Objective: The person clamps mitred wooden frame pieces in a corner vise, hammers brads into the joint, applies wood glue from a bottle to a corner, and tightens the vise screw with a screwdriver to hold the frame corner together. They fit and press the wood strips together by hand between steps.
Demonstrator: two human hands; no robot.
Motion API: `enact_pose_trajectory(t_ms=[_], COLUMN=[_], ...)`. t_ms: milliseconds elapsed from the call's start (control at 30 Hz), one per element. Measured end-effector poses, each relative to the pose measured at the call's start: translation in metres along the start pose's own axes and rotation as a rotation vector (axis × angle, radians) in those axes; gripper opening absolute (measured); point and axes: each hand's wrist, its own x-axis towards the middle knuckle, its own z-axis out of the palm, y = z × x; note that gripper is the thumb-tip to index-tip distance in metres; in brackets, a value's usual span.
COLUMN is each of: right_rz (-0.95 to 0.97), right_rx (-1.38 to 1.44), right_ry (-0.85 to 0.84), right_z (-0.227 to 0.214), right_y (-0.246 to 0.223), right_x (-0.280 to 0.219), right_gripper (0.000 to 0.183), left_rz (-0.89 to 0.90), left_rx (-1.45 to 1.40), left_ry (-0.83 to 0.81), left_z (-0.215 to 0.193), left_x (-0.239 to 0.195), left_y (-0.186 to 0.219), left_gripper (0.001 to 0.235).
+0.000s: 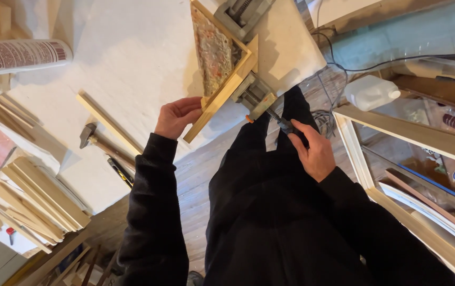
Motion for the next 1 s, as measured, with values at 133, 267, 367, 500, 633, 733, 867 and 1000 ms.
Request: enact_pose_trajectory(t_ms=[133,267,367,500,633,733,867,1000], right_rz=[0.417,0.779,0.973,0.94,0.419,0.134,-0.157,-0.218], right_rx=[0.414,0.992,1.046,0.969,0.296,0.054,-0.078,-0.161], right_ry=[-0.139,-0.367,-0.431,-0.458,-0.359,-0.232,-0.315,-0.374], right_z=[0.013,0.007,0.009,0.006,-0.015,-0.029,-0.019,-0.001], right_y=[0.041,0.056,0.074,0.072,0.031,-0.02,-0.025,-0.046], right_x=[-0.007,-0.002,-0.003,0.005,0.044,0.1,0.181,0.237], right_gripper=[0.027,0.035,0.035,0.037,0.037,0.026,0.015,0.018], left_rz=[-0.011,-0.001,0.01,-0.001,0.015,0.051,0.126,0.296], left_rx=[0.009,0.002,-0.009,0.006,0.019,0.033,0.091,0.369], left_ry=[0.007,0.004,-0.003,0.002,0.013,0.025,0.085,0.359], left_z=[0.0,-0.004,-0.007,-0.003,0.001,0.003,0.007,0.056], left_x=[0.001,0.001,0.003,0.001,0.003,0.0,0.001,-0.011], left_y=[0.001,-0.002,-0.004,0.002,0.003,0.0,-0.009,0.048], left_gripper=[0.041,0.041,0.04,0.04,0.038,0.036,0.033,0.029])
